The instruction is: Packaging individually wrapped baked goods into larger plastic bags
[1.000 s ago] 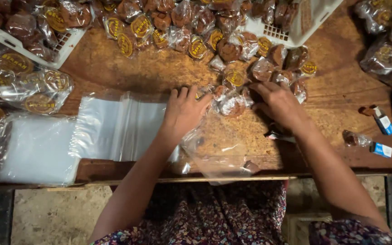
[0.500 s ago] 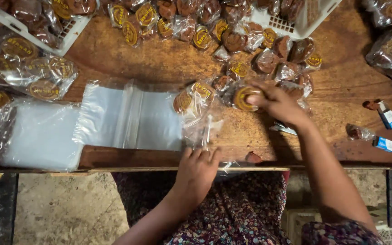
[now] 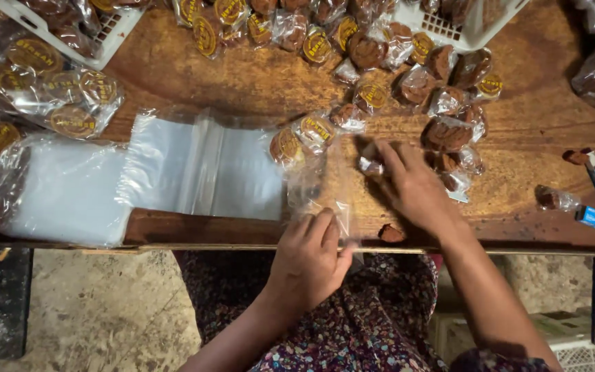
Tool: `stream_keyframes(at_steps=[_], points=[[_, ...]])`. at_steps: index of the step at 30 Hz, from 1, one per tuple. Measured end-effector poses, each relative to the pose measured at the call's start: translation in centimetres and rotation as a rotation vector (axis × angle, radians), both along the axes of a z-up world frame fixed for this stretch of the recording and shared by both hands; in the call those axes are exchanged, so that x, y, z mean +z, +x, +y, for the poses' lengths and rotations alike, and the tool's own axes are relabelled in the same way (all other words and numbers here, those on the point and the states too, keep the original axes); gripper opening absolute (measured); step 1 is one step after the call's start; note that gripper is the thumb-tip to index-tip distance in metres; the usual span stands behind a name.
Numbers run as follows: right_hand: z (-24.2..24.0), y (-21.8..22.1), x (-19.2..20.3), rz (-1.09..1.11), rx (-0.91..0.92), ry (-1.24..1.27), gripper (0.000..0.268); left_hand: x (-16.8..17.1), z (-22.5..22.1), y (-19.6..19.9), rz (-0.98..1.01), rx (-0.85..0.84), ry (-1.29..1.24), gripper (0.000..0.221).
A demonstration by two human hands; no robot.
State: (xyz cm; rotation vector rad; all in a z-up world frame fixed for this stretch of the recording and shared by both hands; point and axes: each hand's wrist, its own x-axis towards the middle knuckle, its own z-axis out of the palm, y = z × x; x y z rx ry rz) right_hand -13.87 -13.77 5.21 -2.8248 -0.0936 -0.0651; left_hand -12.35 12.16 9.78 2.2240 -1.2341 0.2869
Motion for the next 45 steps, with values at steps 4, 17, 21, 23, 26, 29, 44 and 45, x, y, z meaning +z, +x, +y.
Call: stream_keyframes(at_steps=[4, 17, 21, 23, 26, 29, 44, 45], points=[[0.3, -2.2, 5.1, 0.115, -0.271, 0.371, 0.068, -0.2, -0.5, 0.1, -0.058, 0.034, 0.056, 0.021], [6.0, -8.0, 5.7, 0.63, -0.795, 1.469, 0.069, -0.8, -1.1, -1.8, 0.228, -0.066, -0.074, 0.05], [6.7, -8.7, 3.9, 0.774, -0.617, 0.971, 0.041, -3.2, -2.1, -4.0, 0.278, -0.117, 0.027, 0.096], [5.6, -8.3, 3.9, 0.781, -0.645, 1.0, 0.041, -4.0, -2.5, -4.4, 0.281, -0.132, 0.006, 0.091], [5.2, -8.4, 3.9, 0.646, -0.732, 1.323, 0.047, -3.8, -2.5, -4.4, 0.313, -0.176, -0.054, 0.085], [7.2, -8.1, 2.6, 0.357, -0.879, 1.735, 0.036, -3.8, -2.7, -4.5, 0.263, -0.204, -0.048, 0.08], [8.4, -0.2, -3.2, 0.268, -0.163, 1.577, 0.063, -4.4, -3.4, -3.7, 0.298, -0.29, -0.056, 0.07], [8.4, 0.2, -3.2, 0.288, -0.102, 1.664, 0.067, -3.6, -3.2, -3.4, 0.243, -0.305, 0.0, 0.081]])
